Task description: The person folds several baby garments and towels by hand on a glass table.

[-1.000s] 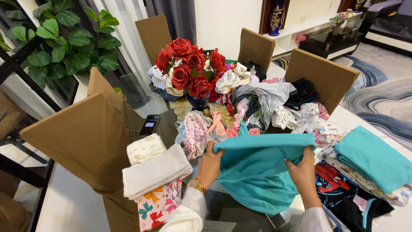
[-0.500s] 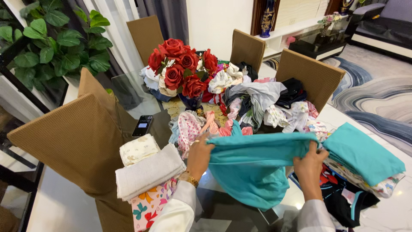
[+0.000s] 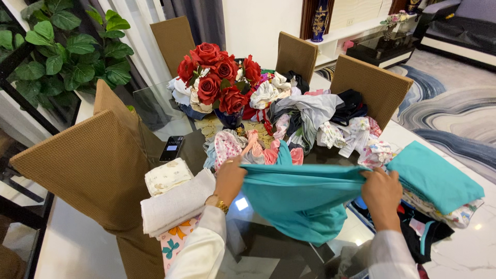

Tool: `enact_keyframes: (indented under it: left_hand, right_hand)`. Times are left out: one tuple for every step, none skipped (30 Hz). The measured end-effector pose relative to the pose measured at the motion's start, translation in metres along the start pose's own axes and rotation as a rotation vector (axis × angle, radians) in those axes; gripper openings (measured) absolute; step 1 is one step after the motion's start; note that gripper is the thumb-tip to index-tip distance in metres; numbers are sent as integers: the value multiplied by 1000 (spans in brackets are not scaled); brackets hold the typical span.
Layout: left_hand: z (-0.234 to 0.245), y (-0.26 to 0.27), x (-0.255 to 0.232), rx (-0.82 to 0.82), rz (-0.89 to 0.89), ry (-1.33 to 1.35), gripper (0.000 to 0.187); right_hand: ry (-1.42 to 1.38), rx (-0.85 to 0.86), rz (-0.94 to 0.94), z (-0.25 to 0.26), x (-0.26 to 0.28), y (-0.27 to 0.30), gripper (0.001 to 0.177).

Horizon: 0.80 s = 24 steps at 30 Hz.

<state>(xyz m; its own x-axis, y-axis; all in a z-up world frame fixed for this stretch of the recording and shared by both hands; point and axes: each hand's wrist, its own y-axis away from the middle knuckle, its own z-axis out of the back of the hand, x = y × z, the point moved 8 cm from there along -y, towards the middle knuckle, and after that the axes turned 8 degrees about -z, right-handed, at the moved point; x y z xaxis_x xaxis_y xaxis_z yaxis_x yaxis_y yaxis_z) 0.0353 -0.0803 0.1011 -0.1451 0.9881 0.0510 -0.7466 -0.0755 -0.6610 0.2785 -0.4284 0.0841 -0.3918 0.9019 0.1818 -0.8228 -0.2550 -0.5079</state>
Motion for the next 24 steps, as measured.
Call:
enact_keyframes:
  left_hand:
    - [6, 1, -21, -93, -251, -64, 16]
    - [0, 1, -20, -37, -186, -63, 16]
    - [-5, 5, -22, 18, -121, -61, 17]
    - [-10, 0, -19, 64, -64, -62, 18]
    - [-18, -7, -5, 148, 83, -34, 20]
    - [-27, -6, 4, 241, 233, 3, 25]
    - [-35, -3, 12, 333, 383, 39, 31]
    - [-38, -5, 13, 351, 440, 58, 37]
    - [-41, -9, 17, 369, 497, 77, 44]
    - [-45, -7, 20, 394, 555, 96, 52]
    - [-46, -9, 21, 379, 541, 78, 47]
    - [-49, -10, 21, 369, 525, 64, 43]
    - [-54, -11, 20, 358, 510, 50, 39]
    - [-55, -11, 16, 299, 443, -3, 29]
    - [-56, -10, 13, 239, 376, -54, 20]
    - [-55, -12, 12, 171, 309, -109, 16]
    - [-56, -9, 10, 125, 285, -118, 16]
    - [-57, -4, 8, 76, 260, -125, 16]
    - [-60, 0, 6, 27, 234, -132, 16]
    - [-71, 8, 12, 42, 257, -72, 17]
    - [-77, 15, 17, 58, 281, -12, 18]
    - [-84, 18, 25, 61, 304, 45, 19]
    - [-89, 20, 28, 24, 285, 117, 20]
    - [-93, 17, 33, -21, 262, 187, 22]
  right_hand:
    - [16, -20, 33, 2, 3, 1, 36]
    - [31, -47, 69, 5, 9, -5, 37]
    - [46, -74, 105, 7, 15, -11, 38]
    - [31, -59, 90, 4, 19, -19, 36]
    - [15, -44, 74, 2, 23, -26, 34]
    - [5, -19, 58, 1, 21, -26, 33]
    - [-31, 47, -3, -2, 17, -30, 29]
    - [-67, 117, -61, -7, 18, -33, 26]
    - [-104, 186, -118, -11, 18, -37, 27]
    - [-133, 226, -154, -15, 19, -36, 28]
    - [-161, 265, -191, -21, 18, -36, 29]
    - [-187, 308, -230, -28, 13, -35, 30]
    - [-169, 259, -165, -31, 14, -41, 26]
    - [-147, 218, -102, -37, 14, -43, 22]
    - [-125, 177, -39, -43, 12, -40, 18]
    - [-177, 57, 11, -43, 12, -39, 13]
    - [-228, -64, 61, -41, 10, -34, 9]
    - [-278, -188, 110, -39, 6, -30, 10]
    - [-294, -177, 119, -45, 0, -33, 13]
    - [-313, -158, 129, -52, -4, -36, 15]
    - [-331, -140, 138, -60, -9, -32, 18]
    - [-402, -106, 92, -68, -15, -33, 19]
    - [-473, -72, 46, -75, -19, -34, 21]
    - [-546, -46, 1, -78, -21, -39, 23]
